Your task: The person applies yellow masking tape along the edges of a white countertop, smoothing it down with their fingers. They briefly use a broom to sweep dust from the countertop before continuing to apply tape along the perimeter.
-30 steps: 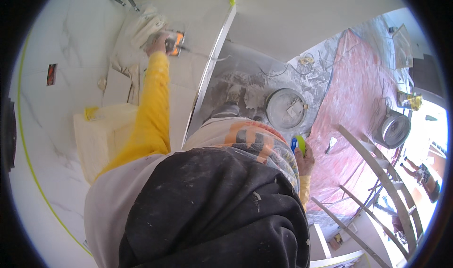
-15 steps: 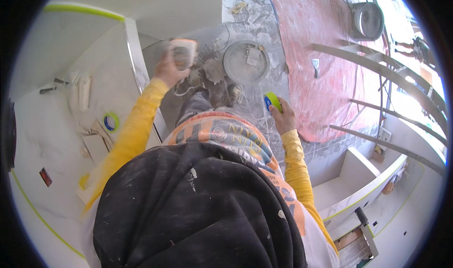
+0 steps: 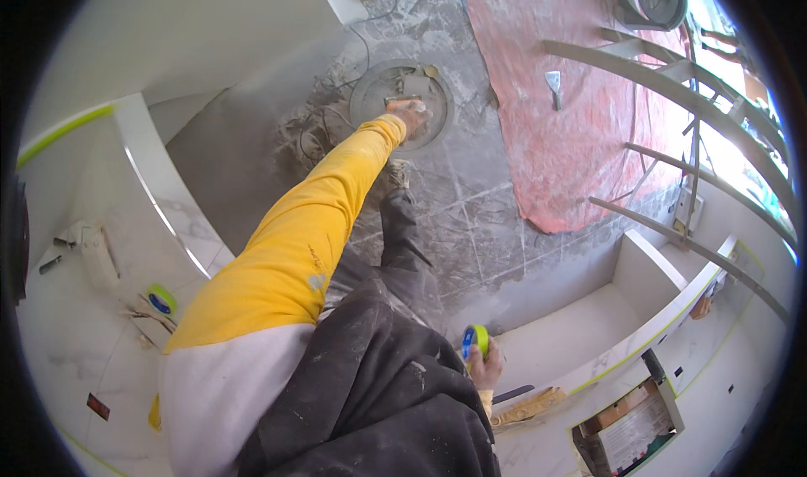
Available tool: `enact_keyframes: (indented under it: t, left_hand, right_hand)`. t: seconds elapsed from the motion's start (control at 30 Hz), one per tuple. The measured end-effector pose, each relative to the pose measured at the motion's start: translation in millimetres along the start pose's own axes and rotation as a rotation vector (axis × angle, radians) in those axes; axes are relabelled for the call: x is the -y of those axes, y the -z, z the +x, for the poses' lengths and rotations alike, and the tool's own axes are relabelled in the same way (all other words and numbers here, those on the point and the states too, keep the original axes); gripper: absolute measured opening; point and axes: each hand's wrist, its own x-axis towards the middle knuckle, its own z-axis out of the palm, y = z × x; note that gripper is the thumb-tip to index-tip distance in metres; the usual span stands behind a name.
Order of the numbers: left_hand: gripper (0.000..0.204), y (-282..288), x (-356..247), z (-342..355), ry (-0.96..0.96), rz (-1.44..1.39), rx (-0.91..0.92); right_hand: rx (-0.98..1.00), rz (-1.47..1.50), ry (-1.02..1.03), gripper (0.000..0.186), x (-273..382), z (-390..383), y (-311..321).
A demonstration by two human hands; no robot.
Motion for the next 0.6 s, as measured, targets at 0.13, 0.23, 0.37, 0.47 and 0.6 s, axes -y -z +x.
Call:
enact_keyframes:
  t: [0.13,0.23,0.37,0.47,0.6]
  left_hand:
    - [0.051,-66.8,47.9,86.1,0.099,-0.172,-0.152]
    - [0.058,-44.2,29.0,50.1,0.074,0.077,-0.317]
    - [0.055,-68.6,22.8,-15.7,0.158,-0.408,-0.397]
    - [0.033,-100.9,2.2,-128.6,0.034,-0.222,-0.387]
    - [0.048,-157.9,-30.4,-255.8,0.221,-0.483,-0.515]
  right_hand:
    - [-0.017,0.207,-0.044,0.045,-44.5,13.7,18.7]
    - [-0.036,0.000,-0.009,0.044,14.1,10.0,-9.6]
    - [-0.026,-0.035,0.193,0.043,57.5,58.9,3.9]
    - [-0.039,0.189,0.433,0.044,106.0,85.9,4.4]
    - [0.141,0.318,0.521,0.046,182.3,96.5,-4.0]
